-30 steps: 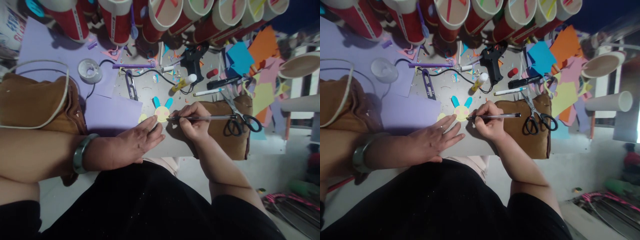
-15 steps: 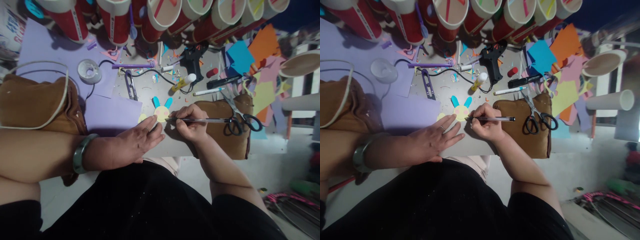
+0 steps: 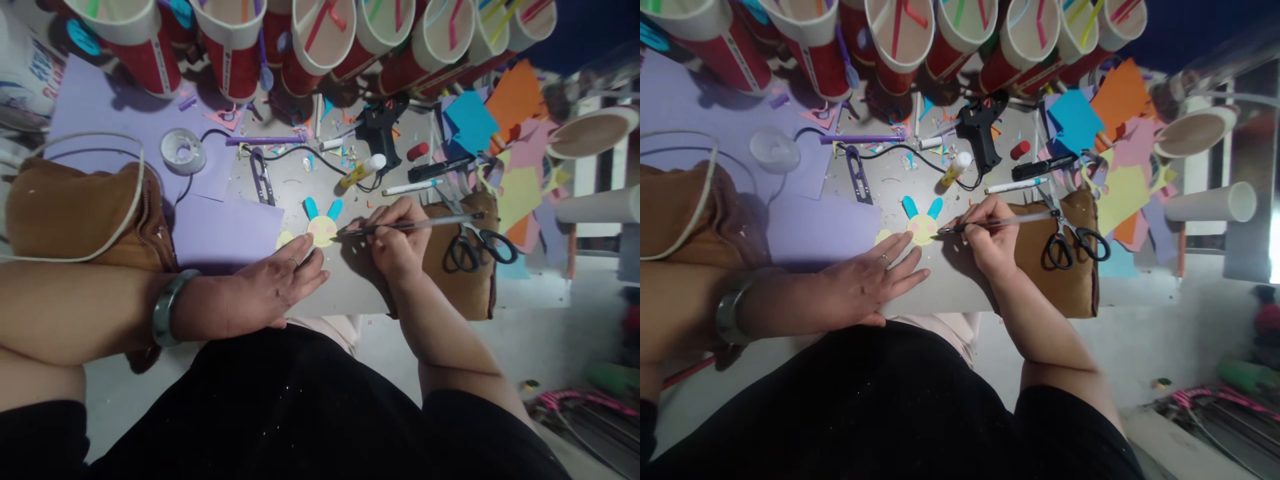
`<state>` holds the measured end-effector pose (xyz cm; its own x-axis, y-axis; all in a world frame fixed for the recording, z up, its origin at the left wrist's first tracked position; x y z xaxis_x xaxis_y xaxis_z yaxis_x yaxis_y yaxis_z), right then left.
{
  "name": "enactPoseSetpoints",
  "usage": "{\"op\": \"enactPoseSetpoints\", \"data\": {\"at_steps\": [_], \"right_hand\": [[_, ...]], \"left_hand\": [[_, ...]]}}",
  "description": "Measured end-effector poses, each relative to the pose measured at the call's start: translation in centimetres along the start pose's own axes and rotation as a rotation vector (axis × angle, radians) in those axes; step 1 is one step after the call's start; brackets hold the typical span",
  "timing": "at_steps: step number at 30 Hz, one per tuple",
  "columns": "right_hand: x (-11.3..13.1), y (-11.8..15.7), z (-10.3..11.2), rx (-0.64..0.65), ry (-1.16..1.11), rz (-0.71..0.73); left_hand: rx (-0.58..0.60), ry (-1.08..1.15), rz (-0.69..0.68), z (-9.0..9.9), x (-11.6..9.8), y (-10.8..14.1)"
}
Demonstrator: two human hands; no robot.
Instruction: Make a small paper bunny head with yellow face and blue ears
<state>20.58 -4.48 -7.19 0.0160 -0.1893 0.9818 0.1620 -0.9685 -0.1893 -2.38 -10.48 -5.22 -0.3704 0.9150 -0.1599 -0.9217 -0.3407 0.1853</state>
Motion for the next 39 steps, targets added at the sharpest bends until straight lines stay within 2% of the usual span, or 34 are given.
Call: {"op": "enactPoseSetpoints", "data": {"at_steps": [6, 10, 12, 16, 21, 27, 32, 36, 39], "right_hand": [[0.6, -1.4, 1.1, 0.177, -0.217, -0.219], [1.3, -1.5, 0.7, 0.292, -0.334, -0.230], [1.3, -1.5, 0.4, 0.308, -0.331, -0.210], [0.8, -1.5, 0.1, 0.244, -0.319, -0.173], [0.8, -1.4, -0.2, 0.100, -0.305, -0.120], [1.0, -0.8, -0.8, 0.021, -0.275, -0.118], [0.6, -0.2, -0.4, -0.004, -0.088, -0.069], [1.1, 0.4, -0.1, 0.021, 0.301, 0.107], [1.6, 1.0, -0.1, 0.009, 0.487, 0.264]], "left_hand": [[-0.037, 0.014, -0.009, 1.6, 0.5, -0.5], [-0.114, -0.002, -0.024, 2.0, 0.7, -0.5], [-0.133, -0.019, -0.028, 2.1, 0.8, -0.5], [-0.101, -0.064, -0.012, 2.2, 0.9, -0.8], [-0.029, -0.053, 0.013, 2.3, 1.0, -1.2], [-0.127, -0.026, 0.033, 1.8, 1.5, -1.5], [-0.143, -0.023, 0.026, 1.6, 1.9, -1.7], [-0.160, -0.025, 0.030, 0.9, 2.0, -1.7], [-0.163, -0.038, 0.008, 0.3, 2.0, -1.7]]}}
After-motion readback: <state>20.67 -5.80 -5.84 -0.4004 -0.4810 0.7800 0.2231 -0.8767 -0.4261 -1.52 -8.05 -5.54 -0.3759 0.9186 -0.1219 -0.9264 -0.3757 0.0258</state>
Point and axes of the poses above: each hand's wrist, its own y-axis away from the middle knuckle, its own z-axis out of the back of the hand, x = y × z, the point moved 2 cm from there along -y, towards the middle knuckle, and after that the axes turned 4 degrees about x, right-handed, at the moved point
